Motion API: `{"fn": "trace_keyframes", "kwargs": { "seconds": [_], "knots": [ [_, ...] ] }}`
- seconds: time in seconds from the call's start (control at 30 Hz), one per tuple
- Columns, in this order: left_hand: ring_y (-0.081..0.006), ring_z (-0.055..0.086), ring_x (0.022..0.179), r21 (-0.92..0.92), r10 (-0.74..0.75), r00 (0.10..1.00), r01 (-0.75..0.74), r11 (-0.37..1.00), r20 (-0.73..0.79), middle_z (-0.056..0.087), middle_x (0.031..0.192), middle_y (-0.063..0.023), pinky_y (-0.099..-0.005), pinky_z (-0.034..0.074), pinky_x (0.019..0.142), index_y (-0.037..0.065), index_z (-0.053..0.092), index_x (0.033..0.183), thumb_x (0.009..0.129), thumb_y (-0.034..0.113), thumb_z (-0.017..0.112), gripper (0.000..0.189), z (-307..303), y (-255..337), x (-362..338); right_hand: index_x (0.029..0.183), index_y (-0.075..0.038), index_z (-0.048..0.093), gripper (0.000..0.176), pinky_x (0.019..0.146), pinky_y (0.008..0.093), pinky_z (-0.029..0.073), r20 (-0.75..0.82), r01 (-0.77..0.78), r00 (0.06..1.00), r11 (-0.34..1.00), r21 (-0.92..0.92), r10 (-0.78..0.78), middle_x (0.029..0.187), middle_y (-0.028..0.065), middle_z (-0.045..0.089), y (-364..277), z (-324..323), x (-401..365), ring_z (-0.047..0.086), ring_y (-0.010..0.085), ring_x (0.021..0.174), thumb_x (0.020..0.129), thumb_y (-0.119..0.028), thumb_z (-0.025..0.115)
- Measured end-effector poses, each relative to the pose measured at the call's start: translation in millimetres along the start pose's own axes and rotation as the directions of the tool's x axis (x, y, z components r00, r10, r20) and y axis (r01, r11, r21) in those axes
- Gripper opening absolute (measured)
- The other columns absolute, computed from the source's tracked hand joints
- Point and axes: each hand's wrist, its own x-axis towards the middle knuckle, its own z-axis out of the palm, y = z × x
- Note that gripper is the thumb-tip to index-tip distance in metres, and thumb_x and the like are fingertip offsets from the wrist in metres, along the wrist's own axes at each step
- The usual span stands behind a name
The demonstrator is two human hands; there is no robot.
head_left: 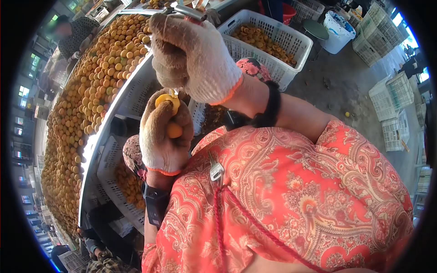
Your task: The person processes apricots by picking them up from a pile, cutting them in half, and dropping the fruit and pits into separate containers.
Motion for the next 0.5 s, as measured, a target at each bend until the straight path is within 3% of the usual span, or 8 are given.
{"fn": "trace_keyframes", "kwargs": {
  "seconds": [0.07, 0.13, 0.17, 0.2, 0.23, 0.3, 0.37, 0.5],
  "knots": [
    [-0.0098, 0.039, 0.055, -0.014, -0.025, 0.999, 0.026, 1.0, 0.037, 0.045, 0.071, -0.0015, -0.0217, 0.03, 0.046, 0.005, 0.053, 0.102, 0.094, 0.017, 0.052, 0.014, -0.2, 2.7, -0.2, 0.065, -0.015, 0.043, 0.042, 0.042, 0.0255, 0.024, 0.035, -0.073, 0.997, 0.997, 0.022, 0.072, 0.052, -0.0042, 0.034, -7.0, -1.4, 0.4, 0.033, 0.009, 0.043, 0.1, -0.034, 0.055],
    [-0.0094, 0.045, 0.062, -0.055, -0.047, 0.994, 0.053, 0.997, 0.098, 0.049, 0.077, -0.0024, -0.02, 0.037, 0.05, 0.005, 0.054, 0.108, 0.094, 0.014, 0.056, 0.016, -8.1, 3.5, 0.7, 0.064, -0.014, 0.042, 0.044, 0.042, 0.0254, 0.024, 0.04, -0.025, 0.999, 0.999, 0.04, 0.023, 0.051, -0.0039, 0.035, -0.9, -3.2, 2.1, 0.032, 0.009, 0.042, 0.101, -0.036, 0.054],
    [-0.0089, 0.051, 0.069, -0.09, -0.067, 0.984, 0.083, 0.992, 0.165, 0.053, 0.082, -0.0033, -0.0183, 0.044, 0.054, 0.004, 0.055, 0.113, 0.094, 0.01, 0.059, 0.021, -10.6, 3.0, 1.4, 0.068, -0.012, 0.048, 0.036, 0.039, 0.0252, 0.027, -0.006, -0.005, 1.0, 1.0, 0.011, 0.005, 0.052, -0.0035, 0.041, 0.9, -1.4, -0.4, 0.037, 0.0086, 0.041, 0.095, -0.031, 0.063],
    [-0.0089, 0.051, 0.069, -0.09, -0.068, 0.984, 0.084, 0.992, 0.165, 0.053, 0.082, -0.0033, -0.0183, 0.044, 0.054, 0.004, 0.055, 0.113, 0.094, 0.01, 0.059, 0.021, -10.8, 2.1, 1.5, 0.072, -0.009, 0.054, 0.03, 0.037, 0.0251, 0.031, -0.053, 0.015, 0.998, 1.0, -0.019, -0.016, 0.053, -0.0032, 0.046, 2.0, 1.9, -3.3, 0.042, 0.0082, 0.039, 0.089, -0.025, 0.072],
    [-0.0088, 0.051, 0.069, -0.099, -0.099, 0.989, 0.11, 0.989, 0.107, 0.053, 0.082, -0.0032, -0.0184, 0.044, 0.055, 0.004, 0.055, 0.113, 0.094, 0.011, 0.058, 0.02, -10.7, 1.1, 1.9, 0.073, -0.009, 0.055, 0.03, 0.037, 0.0232, 0.032, -0.075, 0.028, 0.996, 0.982, -0.187, -0.042, 0.055, -0.0025, 0.048, 3.3, 6.2, -6.5, 0.045, 0.0067, 0.042, 0.089, -0.027, 0.073],
    [-0.0087, 0.051, 0.07, -0.112, -0.136, 0.989, 0.141, 0.984, 0.049, 0.053, 0.082, -0.0031, -0.0184, 0.044, 0.055, 0.004, 0.054, 0.112, 0.095, 0.011, 0.058, 0.019, -10.2, -2.2, 2.6, 0.074, -0.008, 0.056, 0.03, 0.037, 0.0225, 0.033, -0.064, 0.039, 0.997, 0.983, -0.177, -0.051, 0.056, -0.0021, 0.05, 4.8, 5.0, -6.3, 0.045, 0.0064, 0.042, 0.089, -0.027, 0.073],
    [-0.0089, 0.044, 0.061, 0.045, -0.107, 0.991, 0.104, 0.994, 0.076, 0.047, 0.077, -0.0005, -0.02, 0.035, 0.051, 0.007, 0.052, 0.1, 0.098, 0.019, 0.053, 0.012, -10.3, -4.8, 2.1, 0.074, -0.008, 0.058, 0.029, 0.039, 0.0208, 0.034, -0.066, 0.002, 0.998, 0.991, -0.13, -0.01, 0.058, -0.0015, 0.052, 4.3, 1.6, -6.8, 0.047, 0.0059, 0.044, 0.089, -0.029, 0.072],
    [-0.0087, 0.043, 0.062, 0.017, -0.162, 0.986, 0.163, 0.987, -0.028, 0.048, 0.08, -0.0004, -0.0198, 0.035, 0.051, 0.008, 0.051, 0.101, 0.098, 0.018, 0.053, 0.011, -1.6, -3.8, -1.1, 0.073, -0.008, 0.059, 0.03, 0.039, 0.0204, 0.034, -0.092, 0.008, 0.995, 0.985, -0.175, -0.025, 0.058, -0.0018, 0.052, 9.3, -1.4, -4.3, 0.047, 0.006, 0.045, 0.088, -0.029, 0.073]
  ]
}}
